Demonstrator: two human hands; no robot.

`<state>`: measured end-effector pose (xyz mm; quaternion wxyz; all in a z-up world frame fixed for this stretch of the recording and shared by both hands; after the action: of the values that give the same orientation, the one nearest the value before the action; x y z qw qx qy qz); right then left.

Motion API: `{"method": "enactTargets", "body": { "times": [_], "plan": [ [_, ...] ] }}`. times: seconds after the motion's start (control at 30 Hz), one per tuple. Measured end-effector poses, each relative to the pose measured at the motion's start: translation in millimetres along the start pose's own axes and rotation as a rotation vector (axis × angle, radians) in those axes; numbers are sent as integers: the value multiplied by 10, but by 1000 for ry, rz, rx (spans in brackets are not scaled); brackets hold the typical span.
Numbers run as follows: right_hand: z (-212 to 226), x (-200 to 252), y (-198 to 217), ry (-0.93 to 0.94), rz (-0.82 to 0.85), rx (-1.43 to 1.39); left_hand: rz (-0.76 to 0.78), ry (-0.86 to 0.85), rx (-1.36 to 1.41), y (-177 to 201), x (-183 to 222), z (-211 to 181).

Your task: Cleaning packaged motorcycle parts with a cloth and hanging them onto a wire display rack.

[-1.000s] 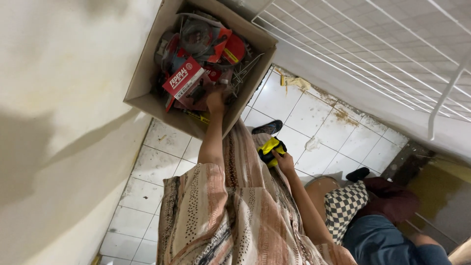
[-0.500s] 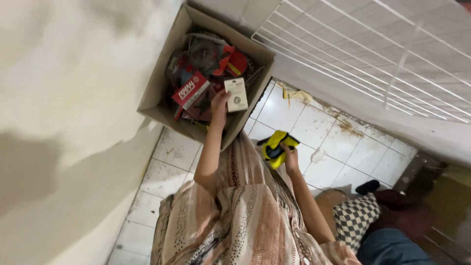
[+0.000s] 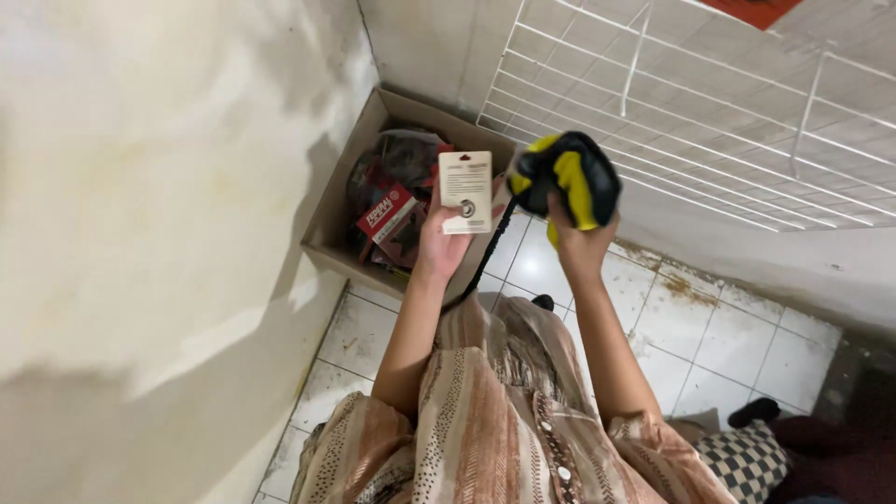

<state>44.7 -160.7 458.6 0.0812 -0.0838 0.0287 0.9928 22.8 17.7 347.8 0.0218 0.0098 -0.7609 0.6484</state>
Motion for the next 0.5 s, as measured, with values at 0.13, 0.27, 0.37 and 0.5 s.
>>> {"method": "enactTargets", "body": {
  "times": [0.13, 0.27, 0.37, 0.5],
  "plan": [
    [378, 73, -425, 771, 104, 527, 10, 17, 8, -526, 138, 10],
    [-51, 435, -543, 789, 379, 816, -200, 7, 204, -677, 271, 126],
    [99, 829, -387, 825, 385, 864, 203, 279, 1079, -748, 520, 156],
    [-46, 764, -136, 837, 426, 882, -759, -58, -143, -1366, 753, 292]
  ]
}}
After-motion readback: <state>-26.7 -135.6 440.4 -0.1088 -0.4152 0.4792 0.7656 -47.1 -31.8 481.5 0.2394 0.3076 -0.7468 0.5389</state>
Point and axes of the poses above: each hand's wrist, its own x-axis away from the middle knuckle, its own y-axis out of the back of the hand, z = x × y, the point moved 2 cm from there along -x, towards the middle knuckle, and after that the axes turned 1 degree about -z, right-handed, at the moved point
